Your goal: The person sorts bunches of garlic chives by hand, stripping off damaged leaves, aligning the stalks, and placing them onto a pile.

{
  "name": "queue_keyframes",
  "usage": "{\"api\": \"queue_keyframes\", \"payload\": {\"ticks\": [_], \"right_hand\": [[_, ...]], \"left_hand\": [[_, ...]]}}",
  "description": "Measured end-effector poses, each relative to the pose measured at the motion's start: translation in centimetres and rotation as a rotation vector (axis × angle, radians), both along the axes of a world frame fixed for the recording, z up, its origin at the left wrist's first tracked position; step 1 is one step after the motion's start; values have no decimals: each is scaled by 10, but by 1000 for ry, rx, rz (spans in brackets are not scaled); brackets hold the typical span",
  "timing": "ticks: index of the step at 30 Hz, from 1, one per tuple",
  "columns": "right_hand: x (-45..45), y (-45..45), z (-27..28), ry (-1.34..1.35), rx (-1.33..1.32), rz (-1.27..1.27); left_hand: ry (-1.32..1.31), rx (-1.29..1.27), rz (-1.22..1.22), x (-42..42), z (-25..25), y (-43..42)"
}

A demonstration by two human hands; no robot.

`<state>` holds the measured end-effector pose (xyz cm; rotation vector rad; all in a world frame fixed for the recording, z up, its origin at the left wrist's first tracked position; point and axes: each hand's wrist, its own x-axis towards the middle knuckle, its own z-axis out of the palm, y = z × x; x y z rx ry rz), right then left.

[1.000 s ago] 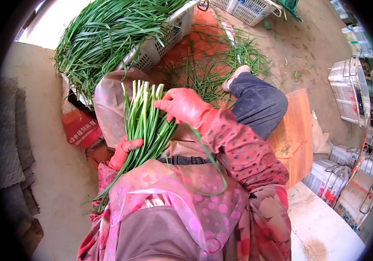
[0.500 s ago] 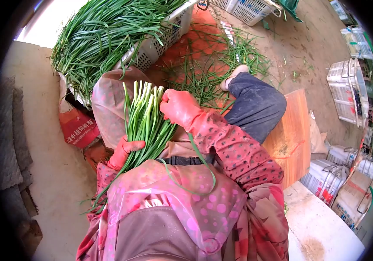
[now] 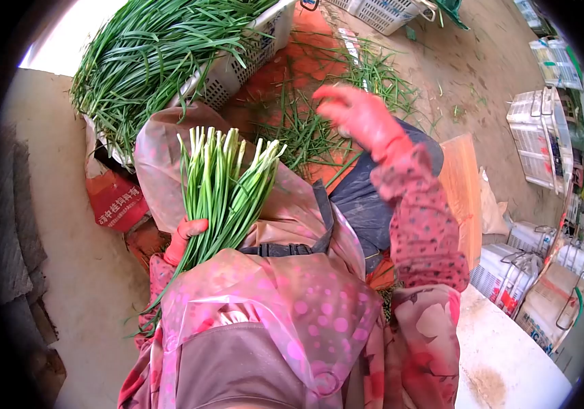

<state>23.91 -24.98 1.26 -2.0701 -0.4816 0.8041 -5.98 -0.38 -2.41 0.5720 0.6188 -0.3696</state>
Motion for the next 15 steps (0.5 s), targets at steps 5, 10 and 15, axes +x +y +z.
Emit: {"api": "queue_keyframes", "payload": {"ticks": [5, 10, 15], "right_hand": [[-77, 31, -13, 512, 110, -71], [-71, 28, -24, 364, 262, -207], [54, -40, -1, -41, 195, -750]], "left_hand": [[2, 36, -9, 2, 3, -2], [-18, 40, 16, 2, 6, -5], [47, -35, 31, -7, -2, 2]]}}
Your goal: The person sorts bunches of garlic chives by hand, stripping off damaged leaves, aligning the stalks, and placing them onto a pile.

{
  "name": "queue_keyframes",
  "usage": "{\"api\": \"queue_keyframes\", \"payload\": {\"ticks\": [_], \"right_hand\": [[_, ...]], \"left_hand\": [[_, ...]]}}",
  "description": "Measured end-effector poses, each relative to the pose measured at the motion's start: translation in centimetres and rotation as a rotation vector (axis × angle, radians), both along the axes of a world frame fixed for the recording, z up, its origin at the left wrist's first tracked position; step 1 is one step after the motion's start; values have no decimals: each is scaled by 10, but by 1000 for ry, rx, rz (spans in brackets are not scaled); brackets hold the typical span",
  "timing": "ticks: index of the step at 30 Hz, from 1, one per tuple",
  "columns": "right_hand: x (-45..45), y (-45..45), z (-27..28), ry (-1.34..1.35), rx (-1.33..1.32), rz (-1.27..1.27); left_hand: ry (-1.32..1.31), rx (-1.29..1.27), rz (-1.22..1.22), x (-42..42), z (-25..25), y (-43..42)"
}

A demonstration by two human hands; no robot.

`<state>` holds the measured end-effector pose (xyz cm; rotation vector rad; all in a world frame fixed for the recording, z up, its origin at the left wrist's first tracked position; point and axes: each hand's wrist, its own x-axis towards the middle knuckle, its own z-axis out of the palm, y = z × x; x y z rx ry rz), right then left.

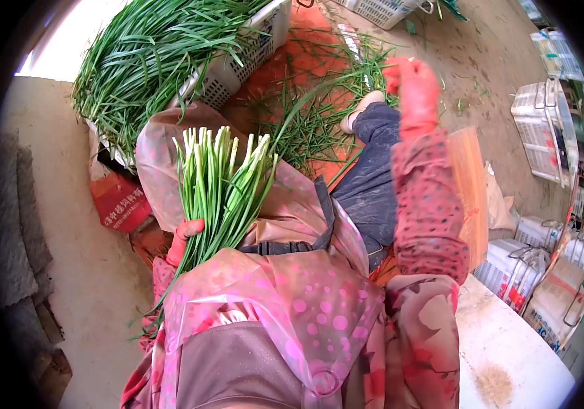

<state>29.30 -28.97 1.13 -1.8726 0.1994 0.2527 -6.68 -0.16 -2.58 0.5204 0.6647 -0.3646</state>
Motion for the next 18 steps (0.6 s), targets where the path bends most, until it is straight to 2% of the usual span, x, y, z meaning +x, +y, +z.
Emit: {"api": "queue_keyframes", "payload": {"ticks": [1, 3, 5, 6, 8, 10, 11, 14, 16, 18], "right_hand": [[3, -3, -1, -2, 0, -3], [2, -5, 1, -139, 3, 173], [-41, 30, 11, -65, -36, 556], [-68, 49, 9, 112, 201, 715], [-110, 78, -2, -10, 136, 994], [-121, 93, -33, -83, 210, 1102], [-120, 98, -46, 100, 437, 1009], [-117, 102, -42, 113, 542, 969], [-113, 99, -47, 192, 551, 944], [-109, 96, -50, 319, 452, 882]], "left_hand": [[10, 22, -2, 1, 2, 0], [10, 12, -6, 2, 1, -1], [20, -12, -6, 4, 1, -3], [22, -10, -13, 5, -1, -4], [26, -65, 1, 4, -5, -4], [36, -77, -6, 5, -4, -5], [29, -71, -15, 5, -6, -5], [0, -44, -17, 7, 1, -4], [-14, -26, -30, 8, 1, -4], [-28, 6, -50, 10, -1, -4]]}}
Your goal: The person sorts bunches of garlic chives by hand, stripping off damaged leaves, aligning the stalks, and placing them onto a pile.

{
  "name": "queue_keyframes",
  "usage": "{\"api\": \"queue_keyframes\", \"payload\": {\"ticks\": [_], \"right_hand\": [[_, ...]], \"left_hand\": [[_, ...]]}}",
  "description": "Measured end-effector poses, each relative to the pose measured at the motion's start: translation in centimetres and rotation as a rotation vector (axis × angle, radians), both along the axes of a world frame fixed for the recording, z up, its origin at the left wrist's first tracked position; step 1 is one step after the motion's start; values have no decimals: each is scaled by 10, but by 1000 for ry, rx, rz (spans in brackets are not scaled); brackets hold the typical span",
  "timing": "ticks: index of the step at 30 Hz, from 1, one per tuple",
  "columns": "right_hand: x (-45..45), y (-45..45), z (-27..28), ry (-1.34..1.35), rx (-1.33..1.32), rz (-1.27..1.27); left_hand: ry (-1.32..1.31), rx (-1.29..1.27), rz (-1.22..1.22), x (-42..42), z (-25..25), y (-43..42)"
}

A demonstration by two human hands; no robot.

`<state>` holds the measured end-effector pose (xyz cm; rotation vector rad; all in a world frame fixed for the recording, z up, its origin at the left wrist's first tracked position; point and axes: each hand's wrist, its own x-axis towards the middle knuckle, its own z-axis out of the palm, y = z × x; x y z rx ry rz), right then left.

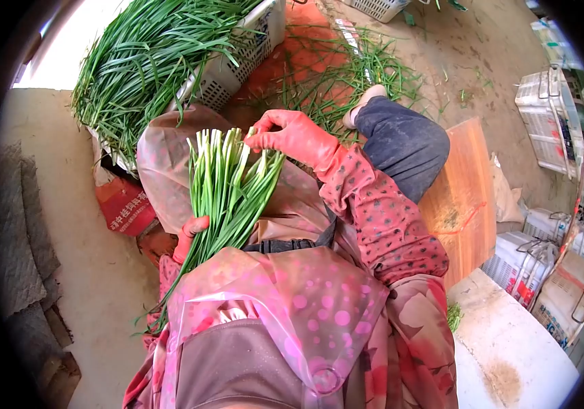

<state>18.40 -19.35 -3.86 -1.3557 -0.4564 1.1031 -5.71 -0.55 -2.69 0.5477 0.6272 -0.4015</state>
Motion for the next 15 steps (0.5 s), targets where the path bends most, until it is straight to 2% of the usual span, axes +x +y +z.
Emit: {"api": "queue_keyframes", "payload": {"ticks": [2, 4, 6, 8, 10, 12, 15], "right_hand": [[-3, 2, 0, -14, 4, 15], [-9, 6, 7, -34, 135, 7], [-9, 6, 10, -44, 61, 15], [-2, 2, 6, -164, 151, 160], [1, -2, 12, -126, 110, 197], [3, -6, 9, -235, 181, 288], [0, -8, 11, -143, 171, 277]], "left_hand": [[-21, 25, -30, 1, -1, -1], [-14, 40, -21, 3, 6, -3], [-9, 54, -19, 3, 6, -4], [-2, 40, -14, 1, 0, -3], [11, 26, -8, -1, -1, -3], [22, 14, -3, -2, -3, -2], [5, 18, -10, -4, -12, -1]]}}
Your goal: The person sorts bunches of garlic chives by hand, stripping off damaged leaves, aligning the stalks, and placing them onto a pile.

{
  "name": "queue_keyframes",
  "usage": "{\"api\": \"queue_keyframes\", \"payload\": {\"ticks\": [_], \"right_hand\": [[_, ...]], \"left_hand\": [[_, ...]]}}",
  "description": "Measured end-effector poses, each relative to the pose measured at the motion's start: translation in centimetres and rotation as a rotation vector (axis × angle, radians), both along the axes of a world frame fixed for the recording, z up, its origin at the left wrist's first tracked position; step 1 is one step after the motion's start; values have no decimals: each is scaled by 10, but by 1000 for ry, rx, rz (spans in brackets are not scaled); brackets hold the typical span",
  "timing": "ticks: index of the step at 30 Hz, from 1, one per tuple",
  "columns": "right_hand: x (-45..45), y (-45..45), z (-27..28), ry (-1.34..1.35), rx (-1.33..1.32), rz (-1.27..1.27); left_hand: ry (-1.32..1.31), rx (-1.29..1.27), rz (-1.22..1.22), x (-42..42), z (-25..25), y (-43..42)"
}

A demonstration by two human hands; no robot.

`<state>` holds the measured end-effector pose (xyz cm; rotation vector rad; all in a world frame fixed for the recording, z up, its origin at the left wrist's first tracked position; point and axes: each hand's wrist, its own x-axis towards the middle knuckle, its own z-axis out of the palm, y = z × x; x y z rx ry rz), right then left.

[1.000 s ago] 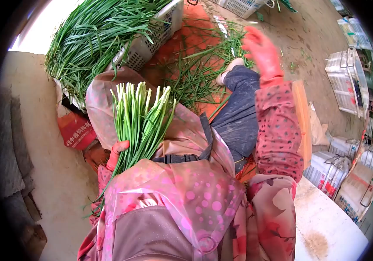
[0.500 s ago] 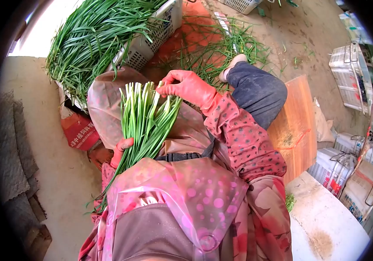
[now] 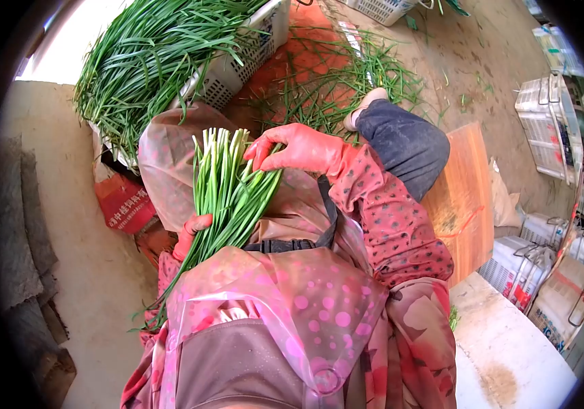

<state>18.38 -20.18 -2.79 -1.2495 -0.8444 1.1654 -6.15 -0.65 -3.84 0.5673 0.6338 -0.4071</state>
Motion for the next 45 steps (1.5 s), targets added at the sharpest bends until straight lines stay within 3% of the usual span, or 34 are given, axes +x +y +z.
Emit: {"api": "queue_keyframes", "payload": {"ticks": [3, 5, 7, 9, 11, 14, 15, 17, 19, 22, 23, 25, 26, 27, 32, 36, 41, 45], "right_hand": [[-9, 3, -8, 74, -29, -72], [-14, 5, -9, -125, -242, -142], [-12, 7, 6, -262, -288, -111], [-9, 9, 27, -549, -616, 159], [-9, 4, 18, -543, -555, 156], [-12, -1, 6, -291, -191, -90], [-14, 1, 6, -292, -189, -85], [-17, 4, 6, 50, -236, -439], [-13, 1, -4, 136, -108, -515], [-17, 0, 6, -406, -250, -658], [-21, 2, 15, -407, -251, -657], [-34, 14, 30, -817, -130, -521], [-41, 19, 28, -866, -196, -451], [-46, 24, 24, -870, -280, -357], [-58, 37, 0, -558, -389, -475], [-62, 35, 2, -620, -458, -500], [-61, 47, -6, -423, -611, -427], [-61, 42, -15, -353, -502, -500]], "left_hand": [[-47, -2, 28, 4, 6, -4], [-39, -6, -10, 1, 2, 0], [-50, 14, 0, 5, 11, -1], [-17, 57, -12, 5, 14, -2], [-34, 55, -7, 7, 16, -3], [-32, 19, -30, 3, 7, 1], [-31, 21, -25, 3, 8, 2], [-48, 23, -45, 5, 12, 1], [-39, 32, -50, 5, 14, 0], [-39, 18, -56, 4, 13, 1], [-39, 17, -55, 5, 15, -1], [-30, 85, -39, 9, 21, -4], [-35, 83, -42, 12, 24, -6], [-48, 142, -49, 13, 28, -8], [1, 218, -103, 14, 35, -3], [1, 196, -89, 14, 29, -5], [1, 275, -67, 16, 31, -9], [2, 299, -59, 16, 35, -7]]}}
